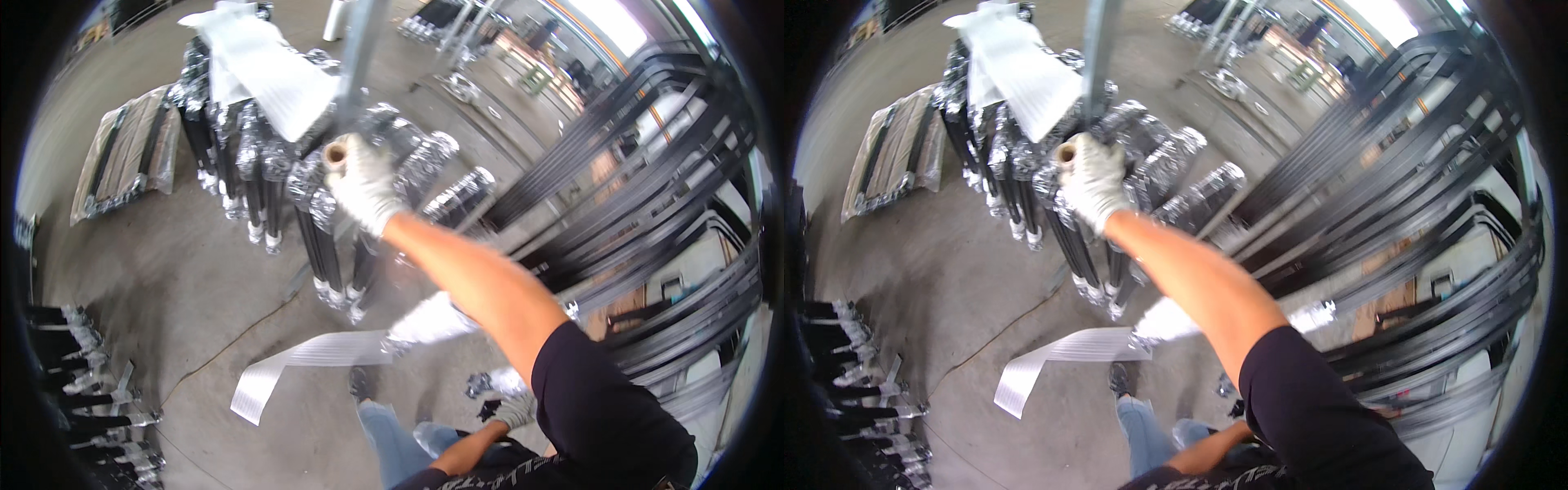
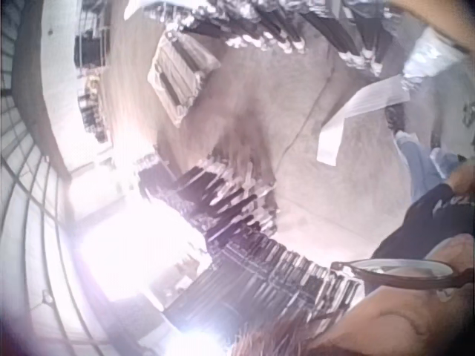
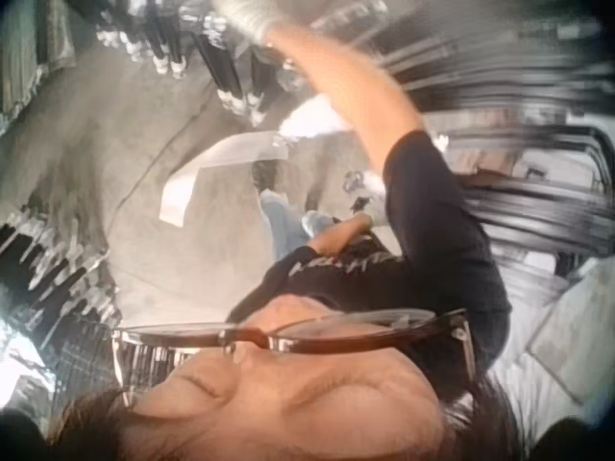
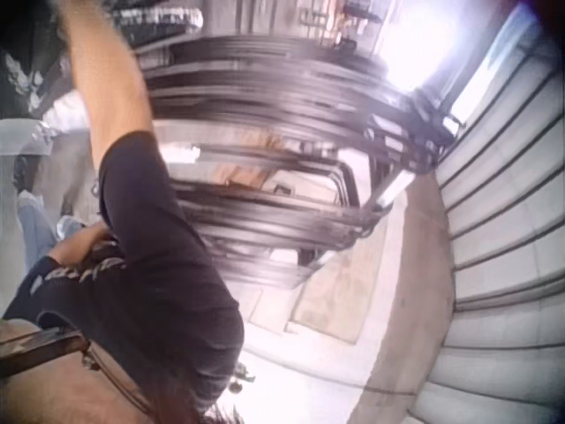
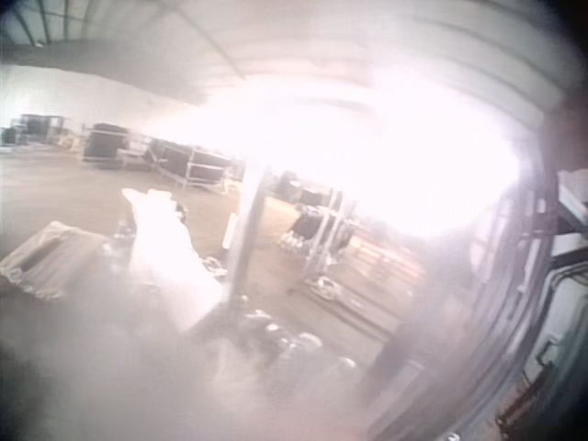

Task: The person wraps a piece of foam wrap over the ends of curved metal rods and then uses a roll of plastic film to bundle and secure them by hand.

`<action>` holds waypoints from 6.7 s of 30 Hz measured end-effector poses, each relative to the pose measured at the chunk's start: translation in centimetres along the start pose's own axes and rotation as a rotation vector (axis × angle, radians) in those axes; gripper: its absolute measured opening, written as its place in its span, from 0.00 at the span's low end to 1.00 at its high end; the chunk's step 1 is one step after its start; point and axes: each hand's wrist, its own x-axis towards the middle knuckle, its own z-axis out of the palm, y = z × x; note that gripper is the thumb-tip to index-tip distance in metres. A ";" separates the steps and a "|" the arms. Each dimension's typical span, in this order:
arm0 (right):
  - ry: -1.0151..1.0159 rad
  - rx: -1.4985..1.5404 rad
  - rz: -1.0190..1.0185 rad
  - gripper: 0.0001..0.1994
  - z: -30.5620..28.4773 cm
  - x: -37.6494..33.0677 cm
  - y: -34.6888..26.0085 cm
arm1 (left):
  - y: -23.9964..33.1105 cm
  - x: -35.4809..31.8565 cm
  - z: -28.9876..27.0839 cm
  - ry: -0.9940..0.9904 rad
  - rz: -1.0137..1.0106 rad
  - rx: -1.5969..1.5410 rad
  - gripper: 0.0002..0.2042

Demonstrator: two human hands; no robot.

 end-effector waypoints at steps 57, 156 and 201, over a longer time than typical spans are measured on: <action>0.816 1.758 0.333 0.35 -31.0 -65.8 20.7 | -0.7 1.1 16.3 -0.176 0.261 0.376 0.21; 0.871 1.530 0.632 0.20 -32.0 -65.5 15.1 | 1.8 0.9 16.0 -0.195 -0.081 -0.329 0.12; 1.119 1.036 0.902 0.25 -31.1 -65.6 11.0 | 6.5 -1.9 14.7 -0.152 -0.619 -0.298 0.03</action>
